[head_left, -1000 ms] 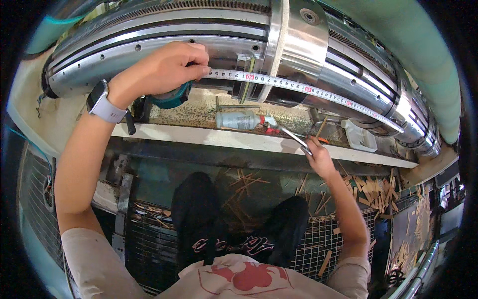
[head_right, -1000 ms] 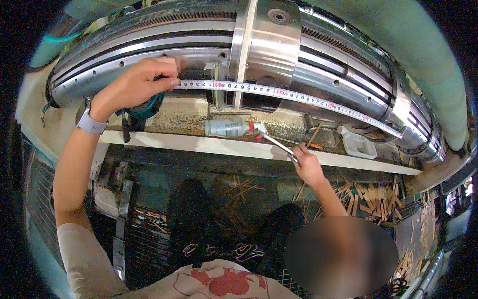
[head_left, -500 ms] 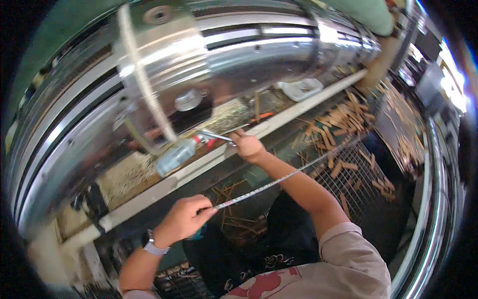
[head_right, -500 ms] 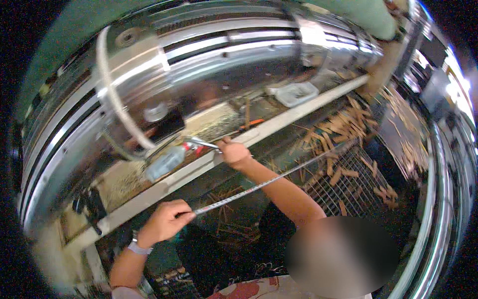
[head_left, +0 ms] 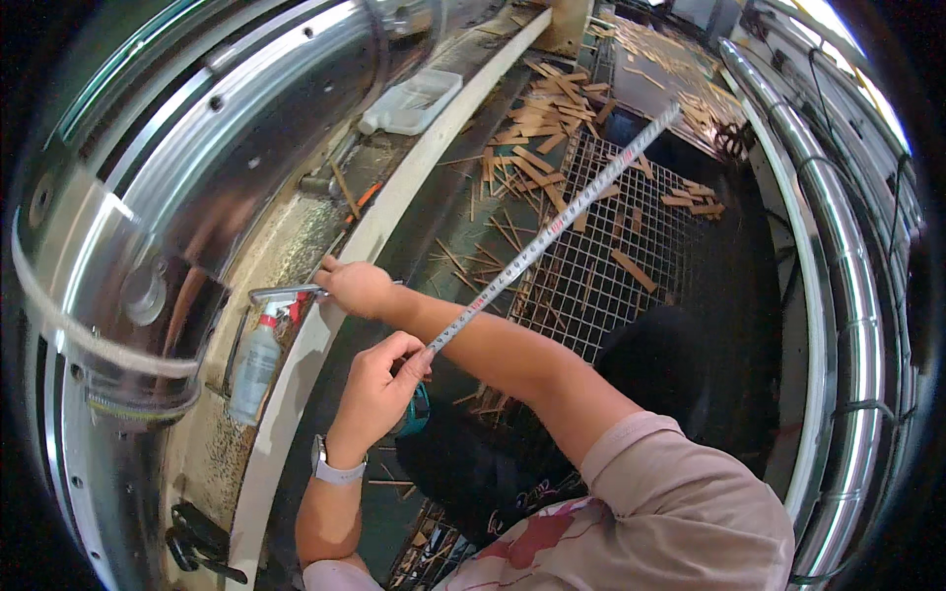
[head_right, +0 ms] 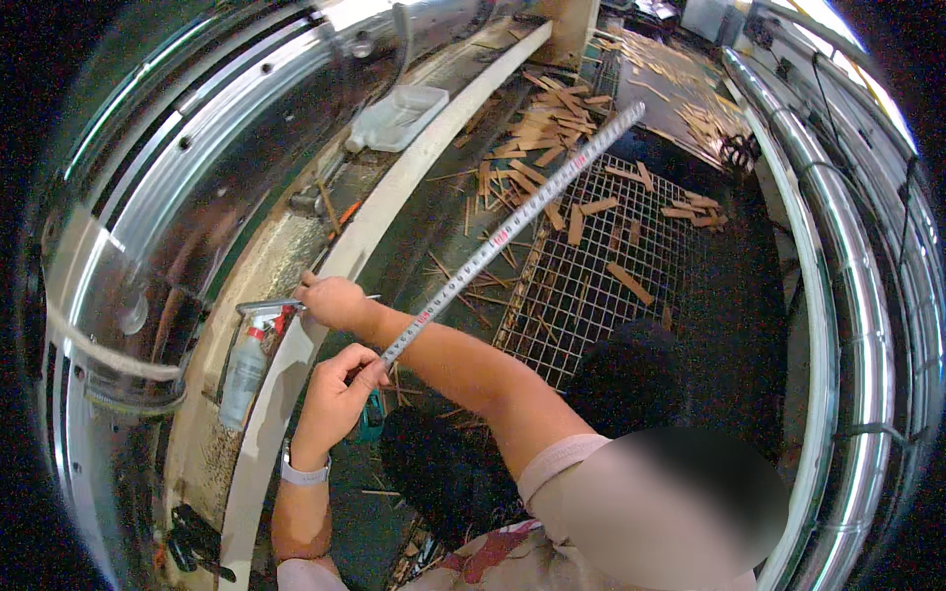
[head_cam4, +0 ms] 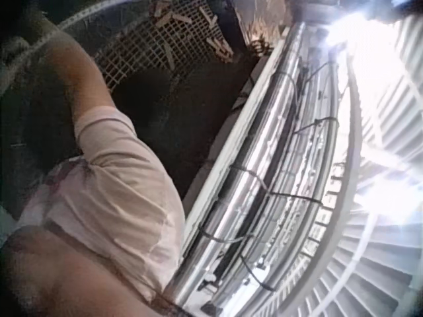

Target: The person uses a tape measure to measure the length of a large, curved metal pipe attached to a machine. They extend the tape measure along the pipe's surface, hold it in place, and read the measurement. The person also briefly handles a small white object and a metal rod near the pipe.

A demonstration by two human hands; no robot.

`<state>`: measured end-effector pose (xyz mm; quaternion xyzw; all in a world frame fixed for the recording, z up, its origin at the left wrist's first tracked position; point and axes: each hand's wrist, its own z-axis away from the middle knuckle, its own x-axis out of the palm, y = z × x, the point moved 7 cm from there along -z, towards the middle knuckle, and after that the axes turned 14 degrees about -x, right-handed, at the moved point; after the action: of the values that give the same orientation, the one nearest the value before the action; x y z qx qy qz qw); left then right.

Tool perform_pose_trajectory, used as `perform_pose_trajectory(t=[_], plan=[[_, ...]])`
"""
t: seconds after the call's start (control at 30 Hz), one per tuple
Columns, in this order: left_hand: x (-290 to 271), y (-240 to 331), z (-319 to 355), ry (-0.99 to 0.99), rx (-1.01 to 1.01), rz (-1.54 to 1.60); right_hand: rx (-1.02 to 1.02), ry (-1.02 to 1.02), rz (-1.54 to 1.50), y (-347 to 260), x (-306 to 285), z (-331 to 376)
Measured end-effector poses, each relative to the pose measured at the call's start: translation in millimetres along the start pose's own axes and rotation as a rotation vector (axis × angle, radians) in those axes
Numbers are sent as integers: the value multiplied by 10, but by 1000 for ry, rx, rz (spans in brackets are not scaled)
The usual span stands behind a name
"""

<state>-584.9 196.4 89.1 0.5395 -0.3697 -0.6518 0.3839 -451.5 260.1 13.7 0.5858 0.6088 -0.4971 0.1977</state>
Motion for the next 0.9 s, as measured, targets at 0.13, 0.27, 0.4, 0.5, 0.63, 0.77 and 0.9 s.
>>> perform_pose_trajectory(t=[0.13,0.27,0.4,0.5,0.63,0.77,0.9], plan=[[95,150,-196,-40,-21,25,-24,29,32,0,10,2],[148,190,-478,-48,-71,33,-104,85,43,-12,-87,20],[233,216,-899,-9,-114,92,-70,22,-75,120,-27,5],[267,387,-1270,141,-189,-15,-149,-15,-171,311,-10,-24],[336,880,-2009,371,-4,-419,-279,-16,-278,820,-51,-62],[342,1272,-2703,632,30,-572,-528,90,-465,1597,-506,15],[273,1744,-3256,846,-115,-664,-673,93,-232,2565,-1621,114]])
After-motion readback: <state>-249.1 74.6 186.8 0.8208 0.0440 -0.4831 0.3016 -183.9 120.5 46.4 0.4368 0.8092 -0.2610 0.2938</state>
